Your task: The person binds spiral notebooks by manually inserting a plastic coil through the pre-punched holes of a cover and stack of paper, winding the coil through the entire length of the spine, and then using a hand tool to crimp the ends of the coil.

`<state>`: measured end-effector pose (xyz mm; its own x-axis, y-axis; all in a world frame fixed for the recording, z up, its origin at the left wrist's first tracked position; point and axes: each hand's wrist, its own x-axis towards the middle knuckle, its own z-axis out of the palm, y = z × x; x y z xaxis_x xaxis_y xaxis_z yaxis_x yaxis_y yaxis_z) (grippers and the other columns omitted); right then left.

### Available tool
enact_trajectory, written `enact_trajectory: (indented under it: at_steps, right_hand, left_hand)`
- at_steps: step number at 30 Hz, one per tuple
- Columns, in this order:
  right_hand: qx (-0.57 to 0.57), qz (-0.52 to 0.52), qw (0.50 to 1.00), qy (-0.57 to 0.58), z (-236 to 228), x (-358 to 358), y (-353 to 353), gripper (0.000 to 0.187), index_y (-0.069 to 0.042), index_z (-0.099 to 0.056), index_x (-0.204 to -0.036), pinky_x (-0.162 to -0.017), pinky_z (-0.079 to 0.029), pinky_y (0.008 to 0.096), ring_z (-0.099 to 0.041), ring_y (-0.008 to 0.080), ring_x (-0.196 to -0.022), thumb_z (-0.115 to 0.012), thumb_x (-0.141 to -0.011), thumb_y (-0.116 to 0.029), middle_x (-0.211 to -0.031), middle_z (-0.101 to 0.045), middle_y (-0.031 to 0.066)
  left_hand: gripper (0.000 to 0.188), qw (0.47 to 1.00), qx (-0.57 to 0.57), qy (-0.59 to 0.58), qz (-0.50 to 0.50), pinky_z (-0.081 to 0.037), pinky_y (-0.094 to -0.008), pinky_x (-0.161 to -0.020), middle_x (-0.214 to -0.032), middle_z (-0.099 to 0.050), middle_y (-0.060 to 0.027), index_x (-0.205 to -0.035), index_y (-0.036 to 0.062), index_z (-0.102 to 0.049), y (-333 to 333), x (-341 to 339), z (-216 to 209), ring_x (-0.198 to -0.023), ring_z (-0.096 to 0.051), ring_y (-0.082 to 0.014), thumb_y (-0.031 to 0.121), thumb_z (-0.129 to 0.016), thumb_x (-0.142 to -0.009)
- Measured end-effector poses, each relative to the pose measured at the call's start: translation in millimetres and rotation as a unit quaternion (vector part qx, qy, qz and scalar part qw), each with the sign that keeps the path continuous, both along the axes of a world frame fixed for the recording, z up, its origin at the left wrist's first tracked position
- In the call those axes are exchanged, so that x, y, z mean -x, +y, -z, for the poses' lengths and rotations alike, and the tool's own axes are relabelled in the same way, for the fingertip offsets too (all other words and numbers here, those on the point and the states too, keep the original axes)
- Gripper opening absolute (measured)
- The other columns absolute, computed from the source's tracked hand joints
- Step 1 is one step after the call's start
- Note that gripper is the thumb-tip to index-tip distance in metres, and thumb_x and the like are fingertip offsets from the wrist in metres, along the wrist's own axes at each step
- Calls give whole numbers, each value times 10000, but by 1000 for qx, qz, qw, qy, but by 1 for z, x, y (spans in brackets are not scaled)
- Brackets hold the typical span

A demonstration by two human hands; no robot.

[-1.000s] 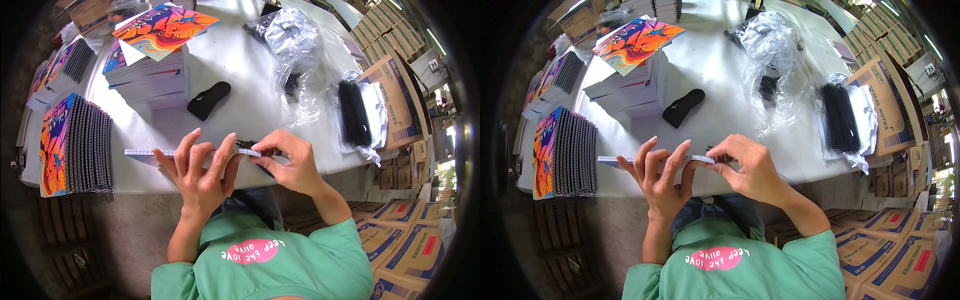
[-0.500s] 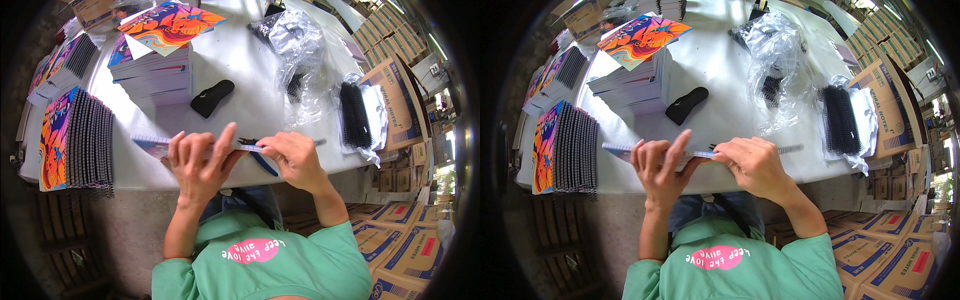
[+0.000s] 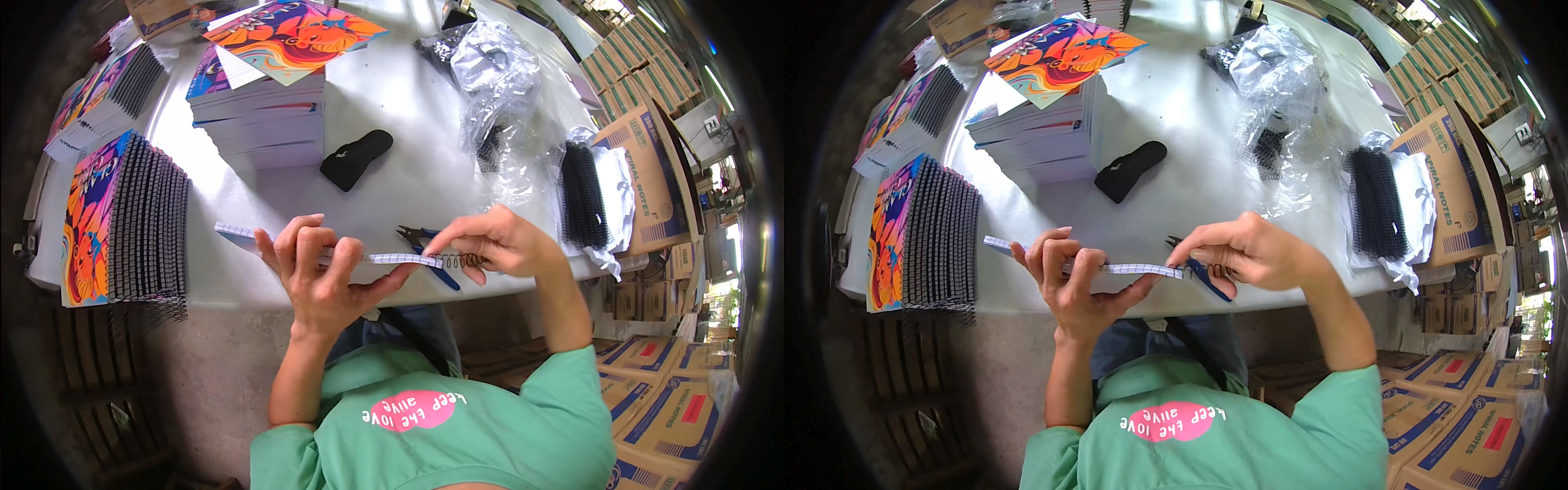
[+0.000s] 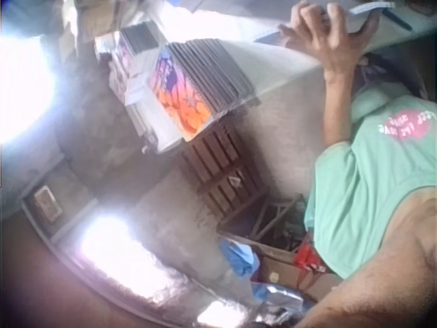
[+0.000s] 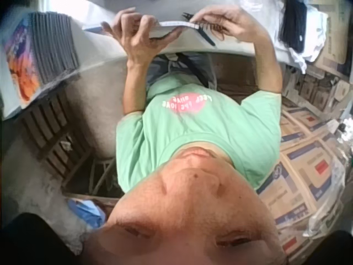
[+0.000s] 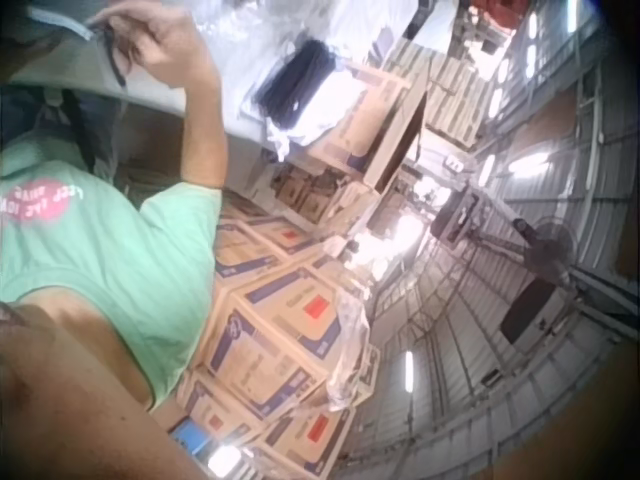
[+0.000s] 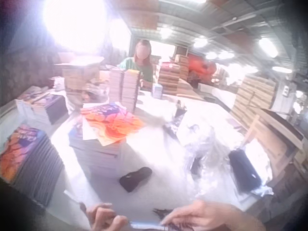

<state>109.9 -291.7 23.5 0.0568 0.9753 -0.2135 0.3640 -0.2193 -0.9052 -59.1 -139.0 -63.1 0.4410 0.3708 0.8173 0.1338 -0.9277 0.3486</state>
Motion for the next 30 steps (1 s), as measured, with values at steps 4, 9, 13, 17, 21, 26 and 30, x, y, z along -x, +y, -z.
enact_trajectory:
  at_steps: [4,9,13,17,21,26,30]
  right_hand:
    - [-7,-146,983,-112,2,-32,48,450,-90,-572,-1195,-758,-525,320,-659,203,-868,-475,-794,89,-896,-660,98]
    - [-151,-32,838,-524,100,-61,116,551,-162,-477,-1268,-1005,-345,501,-471,291,-1210,-517,-751,25,-1243,-526,109]
    - [-168,18,877,-450,130,-71,125,556,-154,-452,-1294,-1011,-351,486,-482,302,-1206,-538,-769,7,-1248,-533,97]
    - [-324,171,911,190,76,-20,81,403,26,-423,-1266,-969,-414,357,-543,227,-1146,-502,-871,9,-1230,-533,134]
    - [-396,-73,872,279,62,-2,29,220,74,-648,-971,-885,-477,495,-590,398,-1049,-647,-830,-94,-1036,-641,232]
    - [-310,20,938,154,76,-14,20,254,49,-680,-936,-908,-460,508,-622,384,-980,-650,-836,-182,-1002,-654,232]
    - [-311,-58,939,133,62,-4,27,147,21,-696,-827,-827,-518,423,-661,335,-896,-659,-818,-121,-892,-678,212]
  left_hand:
    - [475,997,25,10,68,-82,-525,-1109,-741,-438,-16,-649,146,-530,9,9,-1,-934,-532,-245,499,-818,-514]
    - [454,995,0,27,93,-74,-509,-1112,-749,-439,-14,-688,149,-546,15,15,1,-1037,-518,-243,469,-821,-522]
    - [477,997,3,52,49,-51,-519,-1112,-766,-423,-31,-689,138,-531,5,14,-9,-1117,-498,-281,486,-815,-529]
    - [497,999,46,11,12,-64,-521,-1107,-738,-432,-49,-663,123,-528,0,10,-5,-1168,-469,-335,486,-814,-479]
    - [516,998,55,-5,10,-93,-524,-1101,-728,-454,-52,-650,117,-530,0,8,1,-1190,-456,-359,496,-826,-462]
    - [559,998,50,-16,40,-87,-535,-1088,-750,-390,-56,-618,97,-475,-3,5,-7,-1169,-475,-358,524,-825,-532]
    - [553,998,41,-4,44,-106,-521,-1088,-732,-384,-48,-596,98,-477,2,10,-1,-1170,-477,-346,526,-823,-542]
